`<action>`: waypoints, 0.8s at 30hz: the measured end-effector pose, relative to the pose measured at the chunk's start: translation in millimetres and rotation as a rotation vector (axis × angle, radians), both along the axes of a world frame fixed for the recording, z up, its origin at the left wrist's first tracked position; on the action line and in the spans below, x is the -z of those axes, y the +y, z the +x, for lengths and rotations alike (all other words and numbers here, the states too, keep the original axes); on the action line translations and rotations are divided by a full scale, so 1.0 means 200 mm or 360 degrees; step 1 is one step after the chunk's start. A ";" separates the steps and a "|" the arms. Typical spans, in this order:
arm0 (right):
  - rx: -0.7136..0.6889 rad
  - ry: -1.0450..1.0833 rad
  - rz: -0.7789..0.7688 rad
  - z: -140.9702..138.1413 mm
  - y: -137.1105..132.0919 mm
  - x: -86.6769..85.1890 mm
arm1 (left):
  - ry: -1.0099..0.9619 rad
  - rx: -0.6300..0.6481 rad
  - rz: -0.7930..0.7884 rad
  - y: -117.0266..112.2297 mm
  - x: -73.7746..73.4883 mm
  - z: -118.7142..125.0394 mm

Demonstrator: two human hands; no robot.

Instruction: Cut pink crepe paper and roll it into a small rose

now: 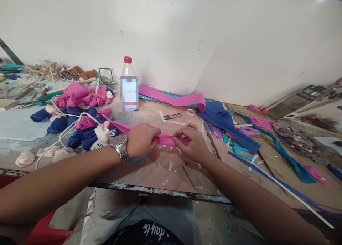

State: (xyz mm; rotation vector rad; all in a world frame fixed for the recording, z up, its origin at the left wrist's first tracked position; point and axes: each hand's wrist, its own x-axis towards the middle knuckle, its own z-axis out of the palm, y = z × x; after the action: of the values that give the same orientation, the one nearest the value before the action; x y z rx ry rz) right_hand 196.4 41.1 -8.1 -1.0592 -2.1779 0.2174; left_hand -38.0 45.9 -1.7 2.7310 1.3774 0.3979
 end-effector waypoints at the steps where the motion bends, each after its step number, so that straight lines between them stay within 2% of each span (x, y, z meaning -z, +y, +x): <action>1: 0.0021 0.0011 0.0010 0.00 0.00 0.00 | 0.0013 -0.0040 0.0002 0.00 0.00 0.00; 6: 0.0115 -0.0018 -0.0094 0.01 0.01 -0.02 | 0.0061 -0.0248 -0.0025 0.02 0.00 0.00; 9: 0.0079 -0.0122 -0.0247 0.02 0.02 -0.01 | 0.0087 -0.0266 -0.0036 0.02 -0.01 -0.01; 18: -0.0234 -0.0177 -0.0231 -0.03 -0.02 0.03 | 0.0007 0.0264 -0.0028 -0.01 0.03 0.01; 21: -0.0261 -0.0186 -0.0224 -0.03 -0.02 0.03 | 0.0024 0.0288 -0.0044 -0.01 0.04 0.01; 24: -0.0211 -0.0159 -0.0214 -0.03 -0.02 0.03 | 0.0030 0.0166 -0.0039 0.00 0.04 0.01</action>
State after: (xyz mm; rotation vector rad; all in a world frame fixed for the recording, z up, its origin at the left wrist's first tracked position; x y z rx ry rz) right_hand 190.3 37.6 -13.6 -1.0185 -2.3536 0.3835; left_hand -36.4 45.6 -9.9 2.7781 1.2285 0.3474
